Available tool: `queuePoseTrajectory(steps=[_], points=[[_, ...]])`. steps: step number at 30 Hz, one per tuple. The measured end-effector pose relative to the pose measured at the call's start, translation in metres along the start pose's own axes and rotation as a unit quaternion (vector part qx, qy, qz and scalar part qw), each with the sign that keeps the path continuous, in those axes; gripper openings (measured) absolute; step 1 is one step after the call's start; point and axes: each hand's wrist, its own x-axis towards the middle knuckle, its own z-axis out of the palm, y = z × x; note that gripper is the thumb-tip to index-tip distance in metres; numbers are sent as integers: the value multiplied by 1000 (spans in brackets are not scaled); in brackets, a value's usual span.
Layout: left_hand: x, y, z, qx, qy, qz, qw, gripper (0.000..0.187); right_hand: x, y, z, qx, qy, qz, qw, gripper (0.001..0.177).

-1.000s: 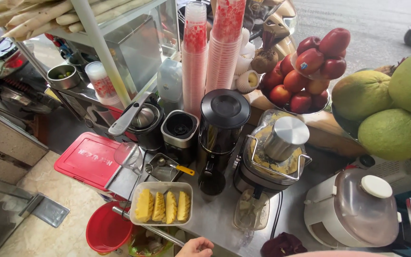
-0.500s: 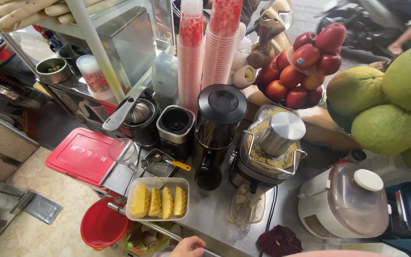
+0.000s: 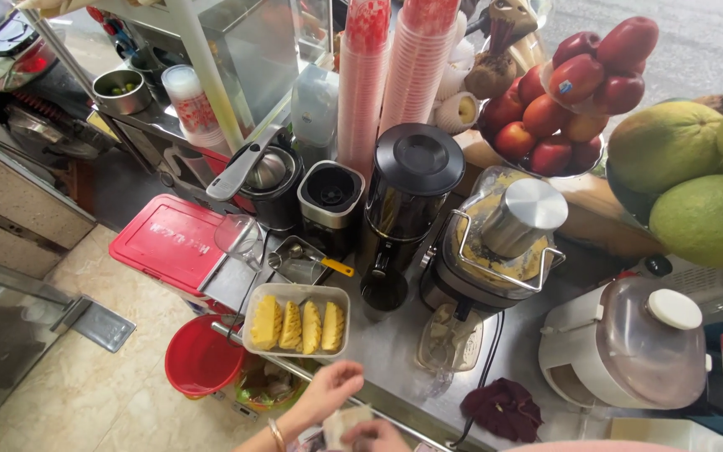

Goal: Sorting and organizing small green fruits into plastic containers.

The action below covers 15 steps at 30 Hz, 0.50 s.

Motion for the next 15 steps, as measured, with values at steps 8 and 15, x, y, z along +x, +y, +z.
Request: queuePoseTrajectory(steps=[8,15], points=[[6,174,50,-298,-57,294,906,96,-79,-390,59,168,371,-263,875,72],[48,193,70,-441,-113,187,871,70,-86,-405,49,-357,500,-126,779,31]])
